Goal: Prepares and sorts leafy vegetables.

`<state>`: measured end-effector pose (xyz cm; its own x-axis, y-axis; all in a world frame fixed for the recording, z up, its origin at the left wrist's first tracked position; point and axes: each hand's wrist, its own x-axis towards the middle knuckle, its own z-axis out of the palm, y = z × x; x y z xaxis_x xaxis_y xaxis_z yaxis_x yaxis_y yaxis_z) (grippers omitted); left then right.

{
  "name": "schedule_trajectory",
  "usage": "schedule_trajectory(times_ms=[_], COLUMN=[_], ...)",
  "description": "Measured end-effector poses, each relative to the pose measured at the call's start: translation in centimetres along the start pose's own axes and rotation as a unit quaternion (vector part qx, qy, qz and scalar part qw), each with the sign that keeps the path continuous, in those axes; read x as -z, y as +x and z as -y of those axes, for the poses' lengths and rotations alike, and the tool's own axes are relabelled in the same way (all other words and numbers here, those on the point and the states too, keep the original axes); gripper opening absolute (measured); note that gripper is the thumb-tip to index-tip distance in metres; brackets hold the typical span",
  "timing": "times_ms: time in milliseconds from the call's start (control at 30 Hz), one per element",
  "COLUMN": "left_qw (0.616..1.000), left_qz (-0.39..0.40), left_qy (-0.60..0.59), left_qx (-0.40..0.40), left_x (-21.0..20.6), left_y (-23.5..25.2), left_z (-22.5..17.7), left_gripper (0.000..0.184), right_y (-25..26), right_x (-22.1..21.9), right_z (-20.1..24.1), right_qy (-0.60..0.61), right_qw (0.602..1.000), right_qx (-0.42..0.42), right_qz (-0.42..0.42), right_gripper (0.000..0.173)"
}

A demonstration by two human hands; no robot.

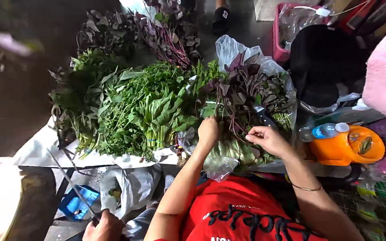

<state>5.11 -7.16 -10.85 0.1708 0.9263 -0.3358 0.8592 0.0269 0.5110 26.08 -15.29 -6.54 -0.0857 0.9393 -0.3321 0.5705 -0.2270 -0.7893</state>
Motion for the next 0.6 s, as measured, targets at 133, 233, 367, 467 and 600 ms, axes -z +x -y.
schedule_trajectory(times_ms=[133,233,367,467,600], left_qw=[0.997,0.981,0.938,0.907,0.873], left_qz=[-0.005,0.009,0.04,0.045,0.04], left_qy=[-0.073,-0.196,-0.342,-0.418,-0.486], left_qx=[0.003,-0.003,0.031,0.036,-0.012], left_x=[0.5,1.3,1.6,1.4,0.9], left_y=[0.2,-0.2,-0.3,-0.2,-0.3], left_z=[-0.1,-0.5,-1.3,-1.5,-1.6], left_gripper=[0.041,0.039,0.036,0.035,0.025], right_y=[0.2,0.4,0.1,-0.1,-0.3], right_x=[-0.1,-1.2,-2.7,-3.2,-3.5], right_z=[-0.6,-1.4,-1.4,-0.6,0.1], right_qy=[-0.045,-0.041,-0.037,-0.006,0.148], right_qw=[0.998,0.998,0.999,1.0,0.987], right_qx=[-0.04,-0.042,-0.024,-0.028,-0.049], right_qz=[0.006,0.027,0.003,0.003,0.032], right_gripper=[0.025,0.028,0.031,0.03,0.032])
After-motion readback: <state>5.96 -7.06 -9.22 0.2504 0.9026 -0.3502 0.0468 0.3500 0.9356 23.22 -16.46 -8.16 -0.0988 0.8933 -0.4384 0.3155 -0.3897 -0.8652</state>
